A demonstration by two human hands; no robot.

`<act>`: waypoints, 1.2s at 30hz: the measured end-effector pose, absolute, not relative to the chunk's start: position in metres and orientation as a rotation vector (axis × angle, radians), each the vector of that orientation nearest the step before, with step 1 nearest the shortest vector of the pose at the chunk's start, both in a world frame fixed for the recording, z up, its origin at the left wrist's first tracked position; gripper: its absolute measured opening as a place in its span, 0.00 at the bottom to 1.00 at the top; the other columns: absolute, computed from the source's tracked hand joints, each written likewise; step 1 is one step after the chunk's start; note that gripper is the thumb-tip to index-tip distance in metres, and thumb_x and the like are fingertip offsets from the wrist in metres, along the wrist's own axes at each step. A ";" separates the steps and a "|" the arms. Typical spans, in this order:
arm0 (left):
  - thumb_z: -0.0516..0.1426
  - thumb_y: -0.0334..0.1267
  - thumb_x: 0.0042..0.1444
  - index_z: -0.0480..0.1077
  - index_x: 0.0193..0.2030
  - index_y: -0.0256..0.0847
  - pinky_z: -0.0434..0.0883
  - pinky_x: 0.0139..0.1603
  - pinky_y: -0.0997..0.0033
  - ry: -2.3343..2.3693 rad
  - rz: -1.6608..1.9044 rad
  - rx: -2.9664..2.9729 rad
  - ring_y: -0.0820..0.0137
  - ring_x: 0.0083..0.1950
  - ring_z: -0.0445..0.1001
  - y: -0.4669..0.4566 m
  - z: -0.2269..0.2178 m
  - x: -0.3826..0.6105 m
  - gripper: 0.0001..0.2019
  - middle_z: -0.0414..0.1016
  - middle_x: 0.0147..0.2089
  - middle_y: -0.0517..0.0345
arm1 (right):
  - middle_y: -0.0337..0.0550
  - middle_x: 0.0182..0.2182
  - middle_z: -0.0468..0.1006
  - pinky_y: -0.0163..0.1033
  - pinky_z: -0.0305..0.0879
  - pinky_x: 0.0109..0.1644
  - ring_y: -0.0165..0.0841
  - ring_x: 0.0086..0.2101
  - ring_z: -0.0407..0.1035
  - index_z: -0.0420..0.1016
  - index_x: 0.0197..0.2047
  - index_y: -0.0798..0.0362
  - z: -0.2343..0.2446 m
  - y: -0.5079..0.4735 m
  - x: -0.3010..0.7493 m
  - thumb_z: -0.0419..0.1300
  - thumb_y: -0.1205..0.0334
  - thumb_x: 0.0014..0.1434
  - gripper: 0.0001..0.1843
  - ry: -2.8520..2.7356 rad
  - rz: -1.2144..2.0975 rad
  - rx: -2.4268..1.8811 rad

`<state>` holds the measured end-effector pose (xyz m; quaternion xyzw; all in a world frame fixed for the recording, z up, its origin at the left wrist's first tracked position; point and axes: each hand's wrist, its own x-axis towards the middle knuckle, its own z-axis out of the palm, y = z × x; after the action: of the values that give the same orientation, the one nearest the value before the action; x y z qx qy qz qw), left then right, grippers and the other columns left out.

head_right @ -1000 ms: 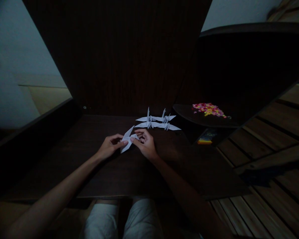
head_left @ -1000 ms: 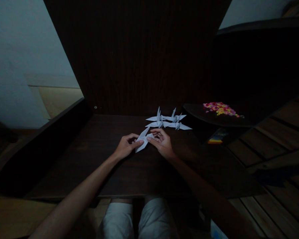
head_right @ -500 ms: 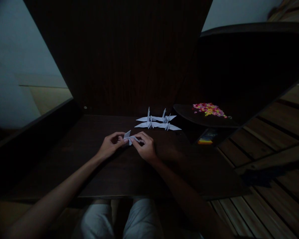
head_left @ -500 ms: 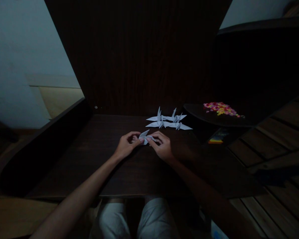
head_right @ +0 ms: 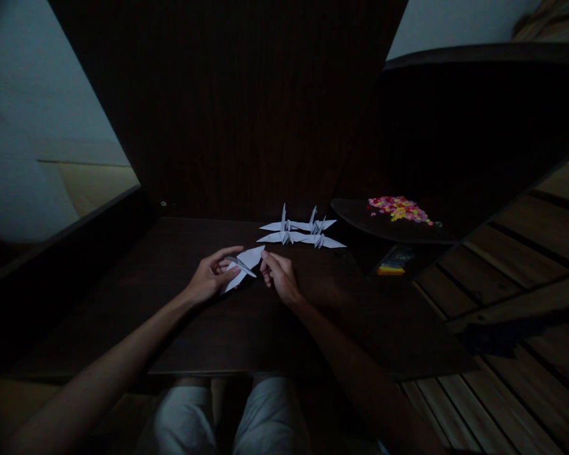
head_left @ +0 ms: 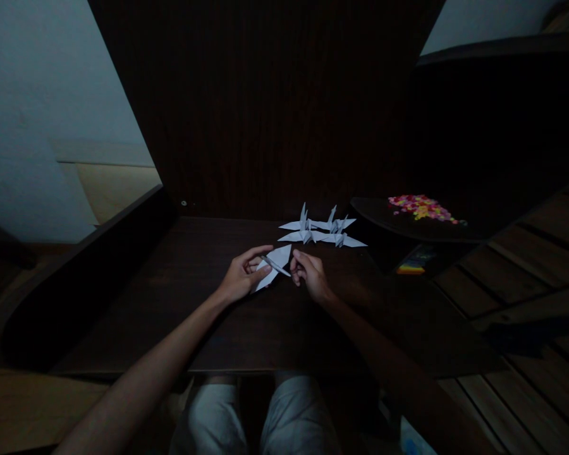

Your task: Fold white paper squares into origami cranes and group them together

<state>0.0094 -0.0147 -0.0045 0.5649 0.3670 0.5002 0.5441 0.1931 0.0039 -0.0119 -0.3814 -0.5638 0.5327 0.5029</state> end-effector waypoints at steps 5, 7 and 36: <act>0.65 0.39 0.46 0.69 0.51 0.35 0.67 0.32 0.76 0.824 1.134 1.385 0.73 0.32 0.72 -0.018 0.000 0.011 0.24 0.74 0.33 0.57 | 0.31 0.17 0.63 0.28 0.44 0.14 0.21 0.14 0.52 0.71 0.35 0.54 -0.010 0.003 0.187 0.65 0.45 0.47 0.20 -1.274 1.599 -0.930; 0.64 0.40 0.47 0.68 0.52 0.35 0.67 0.29 0.77 0.804 1.103 1.365 0.74 0.29 0.71 -0.019 0.000 0.012 0.25 0.73 0.31 0.58 | 0.30 0.17 0.64 0.28 0.44 0.15 0.20 0.14 0.52 0.72 0.35 0.55 -0.009 0.002 0.184 0.67 0.49 0.45 0.20 -1.285 1.570 -0.896; 0.65 0.43 0.46 0.62 0.55 0.35 0.66 0.23 0.76 0.855 1.074 1.323 0.76 0.22 0.68 -0.012 -0.008 0.010 0.31 0.68 0.24 0.65 | 0.32 0.18 0.67 0.28 0.45 0.15 0.19 0.15 0.54 0.71 0.26 0.57 -0.011 0.015 0.194 0.70 0.56 0.40 0.15 -1.111 1.513 -0.901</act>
<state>0.0099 -0.0121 -0.0079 0.5657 0.3656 0.4594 0.5790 0.1943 0.0145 -0.0109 -0.3732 -0.4605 0.6271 0.5054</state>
